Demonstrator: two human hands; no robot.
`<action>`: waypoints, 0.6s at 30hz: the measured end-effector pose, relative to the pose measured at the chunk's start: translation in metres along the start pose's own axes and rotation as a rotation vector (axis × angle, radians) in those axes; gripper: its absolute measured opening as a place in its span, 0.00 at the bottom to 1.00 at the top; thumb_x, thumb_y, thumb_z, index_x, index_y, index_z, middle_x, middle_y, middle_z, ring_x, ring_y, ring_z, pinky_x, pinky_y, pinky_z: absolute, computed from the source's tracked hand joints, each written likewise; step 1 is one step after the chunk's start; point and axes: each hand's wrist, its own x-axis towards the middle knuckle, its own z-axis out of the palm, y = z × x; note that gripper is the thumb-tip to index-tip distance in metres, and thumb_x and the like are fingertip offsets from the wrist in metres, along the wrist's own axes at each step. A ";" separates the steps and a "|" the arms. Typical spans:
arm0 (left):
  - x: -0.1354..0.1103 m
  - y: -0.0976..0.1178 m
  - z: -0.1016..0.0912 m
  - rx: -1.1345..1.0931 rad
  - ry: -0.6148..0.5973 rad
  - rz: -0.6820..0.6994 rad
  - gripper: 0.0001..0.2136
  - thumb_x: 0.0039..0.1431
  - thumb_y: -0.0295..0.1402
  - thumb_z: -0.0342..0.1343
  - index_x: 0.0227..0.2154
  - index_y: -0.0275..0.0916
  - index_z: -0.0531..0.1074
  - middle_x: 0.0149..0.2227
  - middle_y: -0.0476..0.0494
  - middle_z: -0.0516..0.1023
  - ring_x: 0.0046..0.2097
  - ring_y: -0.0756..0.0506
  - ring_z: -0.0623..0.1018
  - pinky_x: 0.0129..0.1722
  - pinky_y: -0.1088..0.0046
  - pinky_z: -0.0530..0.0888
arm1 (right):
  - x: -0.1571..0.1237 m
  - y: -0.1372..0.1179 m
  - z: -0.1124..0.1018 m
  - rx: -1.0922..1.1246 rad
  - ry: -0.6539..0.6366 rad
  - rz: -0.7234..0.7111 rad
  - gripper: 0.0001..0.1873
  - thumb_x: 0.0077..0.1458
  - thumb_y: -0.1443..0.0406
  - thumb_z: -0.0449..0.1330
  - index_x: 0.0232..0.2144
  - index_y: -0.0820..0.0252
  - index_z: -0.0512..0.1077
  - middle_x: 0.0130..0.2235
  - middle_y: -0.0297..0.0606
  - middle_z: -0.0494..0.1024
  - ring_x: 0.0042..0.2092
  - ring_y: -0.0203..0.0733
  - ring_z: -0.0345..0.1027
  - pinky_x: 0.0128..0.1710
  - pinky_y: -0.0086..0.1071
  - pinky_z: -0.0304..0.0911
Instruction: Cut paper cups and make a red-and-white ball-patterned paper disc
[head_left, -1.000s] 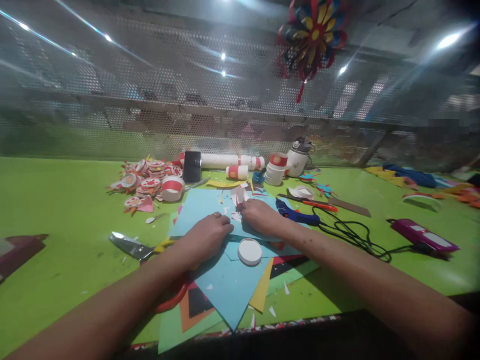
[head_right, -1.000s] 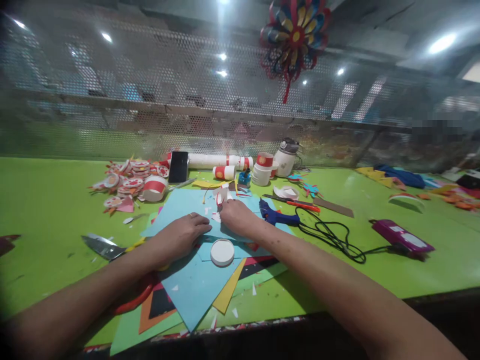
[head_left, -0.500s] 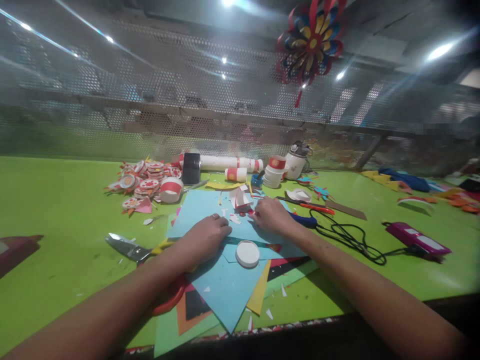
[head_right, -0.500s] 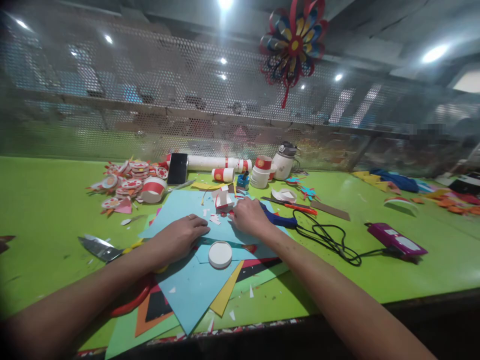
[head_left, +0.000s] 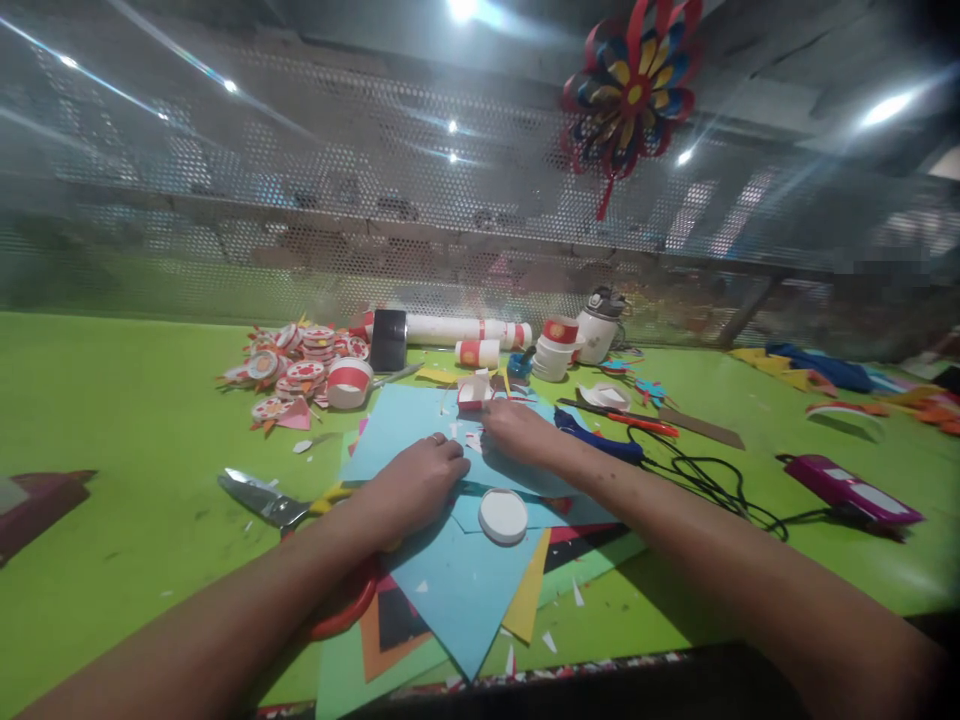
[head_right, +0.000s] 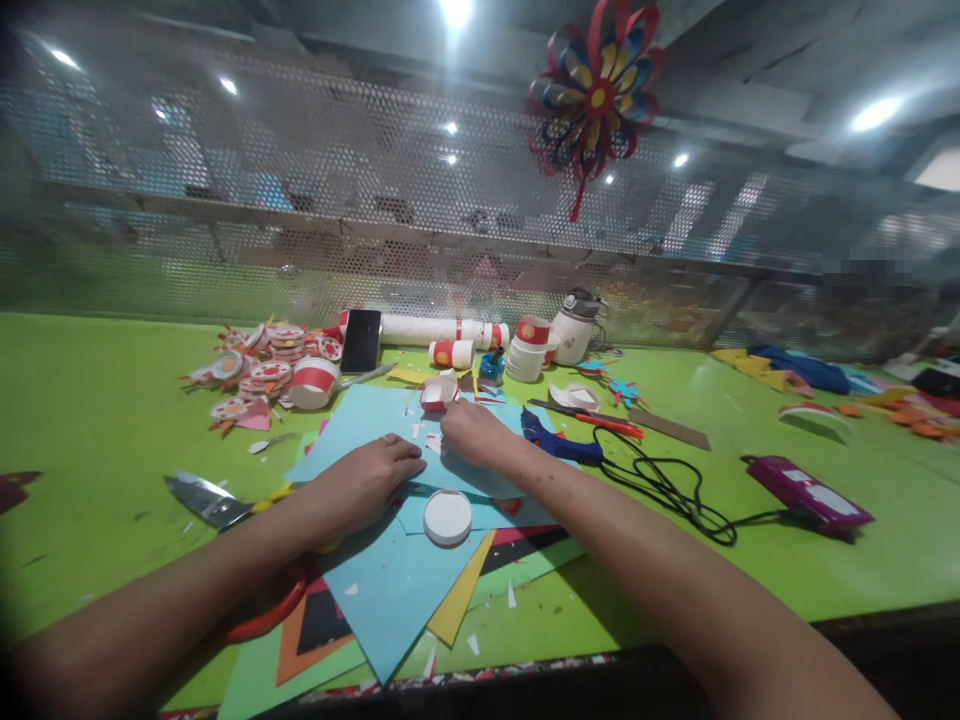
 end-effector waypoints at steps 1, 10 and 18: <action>0.000 0.000 0.000 0.002 0.002 0.002 0.08 0.54 0.21 0.48 0.32 0.35 0.71 0.35 0.40 0.74 0.41 0.43 0.70 0.40 0.68 0.67 | 0.001 0.000 0.001 -0.006 0.005 -0.012 0.12 0.55 0.68 0.53 0.33 0.70 0.75 0.39 0.55 0.76 0.43 0.49 0.67 0.40 0.34 0.57; 0.000 0.002 -0.005 -0.005 -0.018 -0.006 0.08 0.52 0.21 0.49 0.32 0.35 0.71 0.36 0.40 0.74 0.41 0.44 0.70 0.40 0.69 0.67 | 0.005 0.019 0.000 0.042 0.006 0.024 0.13 0.55 0.67 0.53 0.40 0.67 0.73 0.39 0.47 0.77 0.38 0.44 0.69 0.31 0.29 0.57; 0.000 0.002 -0.006 -0.041 -0.019 -0.021 0.08 0.52 0.21 0.48 0.32 0.35 0.70 0.36 0.39 0.74 0.41 0.43 0.71 0.41 0.68 0.68 | 0.011 0.010 -0.007 0.059 -0.074 -0.019 0.10 0.52 0.67 0.56 0.31 0.65 0.77 0.34 0.48 0.79 0.37 0.46 0.71 0.35 0.31 0.60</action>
